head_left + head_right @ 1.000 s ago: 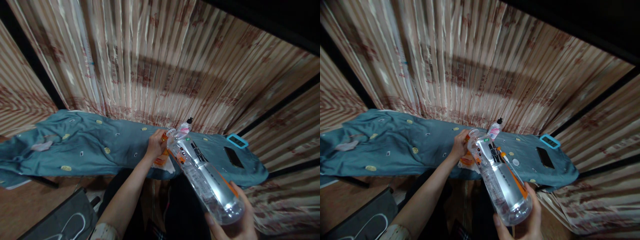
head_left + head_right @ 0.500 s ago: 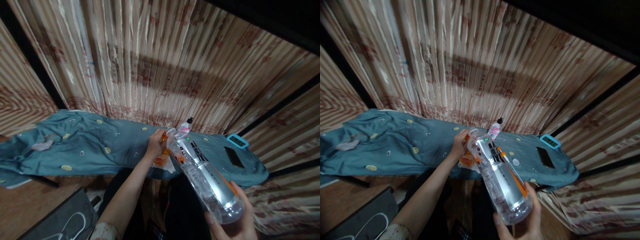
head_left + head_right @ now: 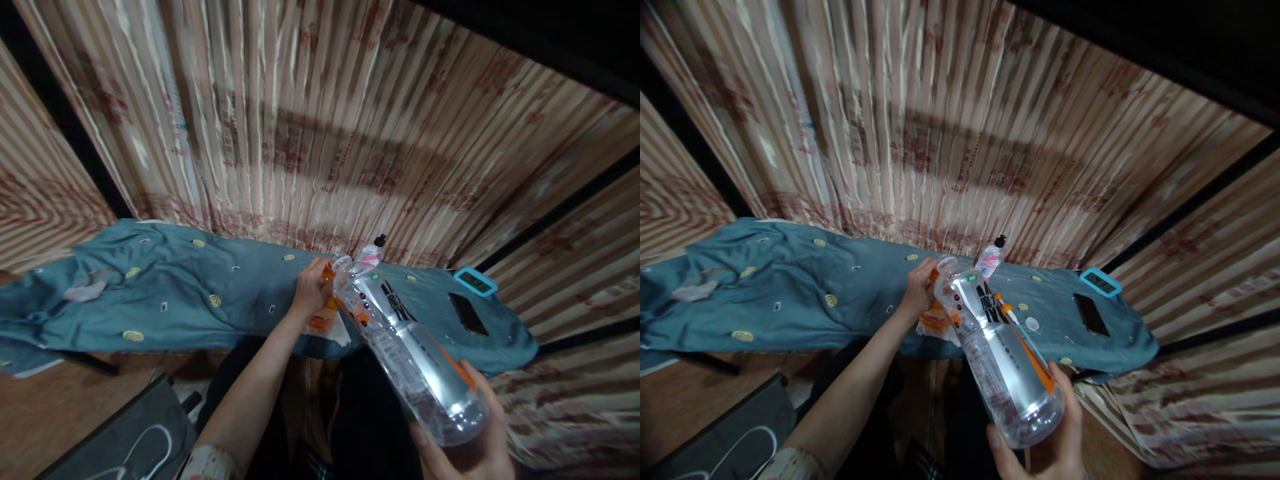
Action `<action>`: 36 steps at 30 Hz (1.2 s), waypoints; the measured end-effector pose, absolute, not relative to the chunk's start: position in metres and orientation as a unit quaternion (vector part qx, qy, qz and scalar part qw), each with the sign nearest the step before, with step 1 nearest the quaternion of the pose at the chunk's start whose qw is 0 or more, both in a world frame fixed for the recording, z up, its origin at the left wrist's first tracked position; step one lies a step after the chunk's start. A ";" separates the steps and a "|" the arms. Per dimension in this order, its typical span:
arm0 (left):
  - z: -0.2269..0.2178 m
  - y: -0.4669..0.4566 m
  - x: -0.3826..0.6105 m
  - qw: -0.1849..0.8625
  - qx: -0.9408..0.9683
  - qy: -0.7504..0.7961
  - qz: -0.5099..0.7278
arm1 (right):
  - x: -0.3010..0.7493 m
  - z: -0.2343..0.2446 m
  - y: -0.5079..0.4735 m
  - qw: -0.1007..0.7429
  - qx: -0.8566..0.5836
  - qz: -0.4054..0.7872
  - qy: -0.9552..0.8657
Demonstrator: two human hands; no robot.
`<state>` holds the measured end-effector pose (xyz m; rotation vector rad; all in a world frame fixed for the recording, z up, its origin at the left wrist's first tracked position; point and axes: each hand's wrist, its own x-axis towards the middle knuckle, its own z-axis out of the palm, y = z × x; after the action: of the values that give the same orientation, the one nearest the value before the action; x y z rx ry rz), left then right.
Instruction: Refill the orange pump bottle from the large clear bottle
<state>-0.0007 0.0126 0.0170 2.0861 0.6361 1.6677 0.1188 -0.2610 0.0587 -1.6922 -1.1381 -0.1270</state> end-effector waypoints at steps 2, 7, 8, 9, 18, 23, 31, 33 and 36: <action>0.017 0.013 -0.001 0.197 0.745 0.234 0.593 | 0.126 0.056 -0.263 0.500 -0.698 -0.069 -0.509; 0.015 0.013 -0.001 0.191 0.748 0.243 0.588 | 0.127 0.056 -0.263 0.488 -0.697 -0.081 -0.520; 0.015 0.014 -0.001 0.190 0.747 0.240 0.589 | 0.124 0.057 -0.262 0.501 -0.706 -0.071 -0.496; 0.015 0.014 -0.001 0.190 0.747 0.238 0.591 | 0.120 0.059 -0.261 0.509 -0.711 -0.062 -0.481; 0.018 0.012 -0.001 0.199 0.745 0.236 0.592 | 0.108 0.065 -0.258 0.536 -0.718 -0.024 -0.443; 0.018 0.012 -0.002 0.199 0.748 0.241 0.586 | 0.106 0.067 -0.260 0.537 -0.722 -0.017 -0.436; 0.017 0.012 -0.001 0.203 0.746 0.238 0.588 | 0.110 0.061 -0.258 0.553 -0.706 -0.021 -0.441; 0.017 0.012 -0.001 0.201 0.747 0.241 0.586 | 0.110 0.061 -0.258 0.556 -0.707 -0.020 -0.437; 0.017 0.012 -0.001 0.201 0.749 0.247 0.581 | 0.111 0.062 -0.258 0.553 -0.710 -0.021 -0.436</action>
<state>-0.0015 0.0119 0.0171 2.0930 0.6914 1.6232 0.1106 -0.2583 0.0620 -1.6777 -1.0299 -0.0486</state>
